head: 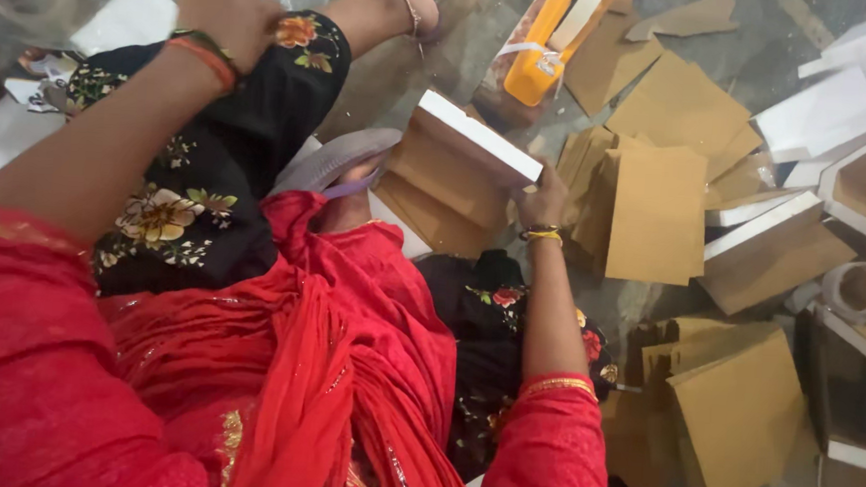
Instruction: The person sits on the floor surrounded by packaging materials and assembles small cardboard boxes. They insert white foam inserts into the brown cardboard shells and secure the flaps using a handheld tape dispenser.
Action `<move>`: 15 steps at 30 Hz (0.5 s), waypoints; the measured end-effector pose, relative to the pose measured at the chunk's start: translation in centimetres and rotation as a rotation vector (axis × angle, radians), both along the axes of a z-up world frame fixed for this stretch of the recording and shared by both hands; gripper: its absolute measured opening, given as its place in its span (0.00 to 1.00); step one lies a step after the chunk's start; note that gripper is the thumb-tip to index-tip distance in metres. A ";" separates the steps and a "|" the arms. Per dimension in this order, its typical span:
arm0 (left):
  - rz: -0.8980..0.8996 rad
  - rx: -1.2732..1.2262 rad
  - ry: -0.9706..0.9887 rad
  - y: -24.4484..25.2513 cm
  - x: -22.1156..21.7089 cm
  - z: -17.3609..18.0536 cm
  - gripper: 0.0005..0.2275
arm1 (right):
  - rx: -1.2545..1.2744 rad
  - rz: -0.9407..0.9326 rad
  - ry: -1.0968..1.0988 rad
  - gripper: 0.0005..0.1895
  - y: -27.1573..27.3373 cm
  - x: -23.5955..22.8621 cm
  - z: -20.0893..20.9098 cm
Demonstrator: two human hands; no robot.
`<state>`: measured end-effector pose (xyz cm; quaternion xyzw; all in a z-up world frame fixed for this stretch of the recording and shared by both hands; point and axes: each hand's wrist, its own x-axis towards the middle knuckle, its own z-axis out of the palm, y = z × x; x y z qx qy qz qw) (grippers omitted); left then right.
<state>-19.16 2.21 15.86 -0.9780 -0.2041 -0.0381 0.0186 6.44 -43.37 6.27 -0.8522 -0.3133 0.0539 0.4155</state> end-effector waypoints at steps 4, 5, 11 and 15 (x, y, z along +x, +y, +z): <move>-0.129 0.025 -0.037 0.3 5.8 -5.7 0.04 | 0.060 -0.025 0.069 0.26 -0.1 -0.3 -1.1; -0.155 0.011 -0.034 -0.2 7.9 -6.5 0.05 | 0.041 -0.024 0.032 0.26 -0.2 -0.1 -1.5; -0.382 -0.150 0.008 -11.7 20.4 -7.4 0.12 | 0.057 0.004 -0.081 0.25 -0.8 1.7 -5.0; -0.583 -0.218 0.083 -19.2 24.4 -5.7 0.18 | 0.120 0.009 0.145 0.23 0.2 1.3 -4.0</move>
